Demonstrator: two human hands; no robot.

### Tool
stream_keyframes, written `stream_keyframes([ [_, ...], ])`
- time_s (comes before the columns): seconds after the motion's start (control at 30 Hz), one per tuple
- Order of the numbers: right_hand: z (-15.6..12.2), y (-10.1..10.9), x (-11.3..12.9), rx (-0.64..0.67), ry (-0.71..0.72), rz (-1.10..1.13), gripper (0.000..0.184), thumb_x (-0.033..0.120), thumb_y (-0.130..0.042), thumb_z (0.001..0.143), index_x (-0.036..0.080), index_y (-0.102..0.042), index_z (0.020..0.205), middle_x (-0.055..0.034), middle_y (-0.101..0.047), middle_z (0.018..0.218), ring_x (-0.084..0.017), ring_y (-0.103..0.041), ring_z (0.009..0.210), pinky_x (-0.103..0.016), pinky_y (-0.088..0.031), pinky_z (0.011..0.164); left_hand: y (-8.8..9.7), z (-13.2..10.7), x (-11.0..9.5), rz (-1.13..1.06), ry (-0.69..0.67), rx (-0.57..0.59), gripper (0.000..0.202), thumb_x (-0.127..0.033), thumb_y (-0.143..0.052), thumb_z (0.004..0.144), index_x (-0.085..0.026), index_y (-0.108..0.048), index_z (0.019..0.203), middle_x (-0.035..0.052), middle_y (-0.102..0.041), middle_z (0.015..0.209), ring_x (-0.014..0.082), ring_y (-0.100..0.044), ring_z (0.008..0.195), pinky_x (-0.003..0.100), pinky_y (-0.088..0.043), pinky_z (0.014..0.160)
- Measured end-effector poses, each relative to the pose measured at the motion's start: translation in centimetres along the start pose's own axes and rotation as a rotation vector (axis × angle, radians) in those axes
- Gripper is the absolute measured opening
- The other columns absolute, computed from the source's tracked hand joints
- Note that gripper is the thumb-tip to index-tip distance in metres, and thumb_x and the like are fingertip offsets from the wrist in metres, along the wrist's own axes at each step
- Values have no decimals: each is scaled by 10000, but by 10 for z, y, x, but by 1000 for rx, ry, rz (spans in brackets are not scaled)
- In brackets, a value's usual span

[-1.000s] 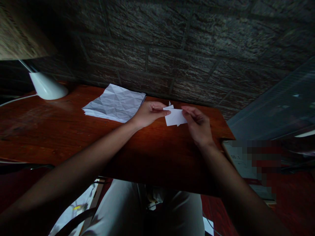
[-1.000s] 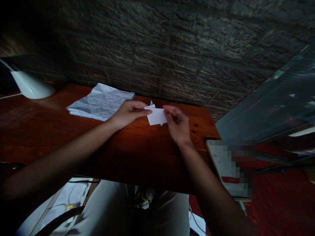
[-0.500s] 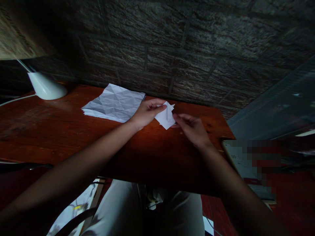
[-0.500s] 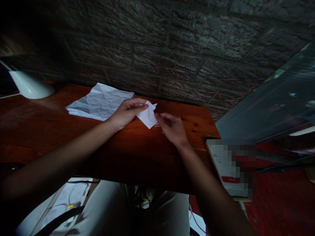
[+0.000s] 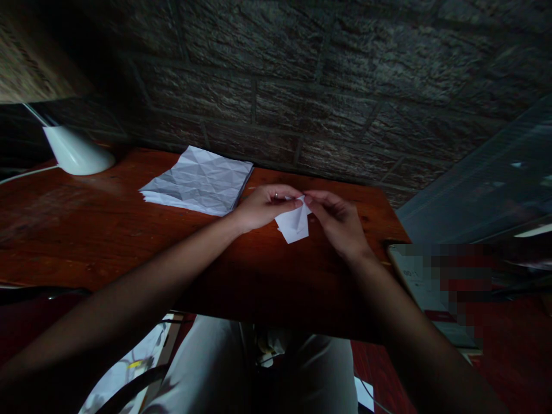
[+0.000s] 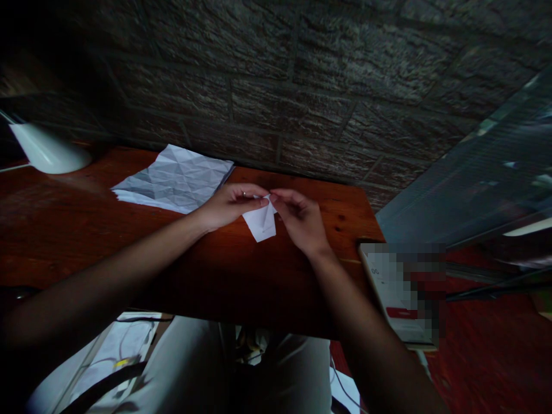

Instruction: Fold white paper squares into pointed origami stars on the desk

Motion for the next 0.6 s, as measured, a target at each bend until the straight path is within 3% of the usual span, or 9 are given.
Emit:
stream_keyframes([
  [0.37,1,3,2,30,-98,103,212,443,-854,787,276,-832,914,-16,-801,954,-153,-683,819,-291,-569,708,-1,-2,-4,-21,60,-21,250,-312,-835,772,-158,-737,943,8,-747,766,107,-629,634,236,-447,612],
  [0.6,1,3,5,77,-137,149,225,451,-869,771,274,-828,904,-14,-793,950,-145,-667,810,-279,-559,715,-1,-3,-6,-29,54,-37,245,-322,-843,759,-159,-758,922,17,-768,796,109,-640,646,226,-446,599],
])
Point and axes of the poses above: each hand's wrist, its own z-axis towards the middle knuckle, its own y-axis out of the back of the hand, x = y × z, the point moved 3 cm from there along z, towards the middle knuckle
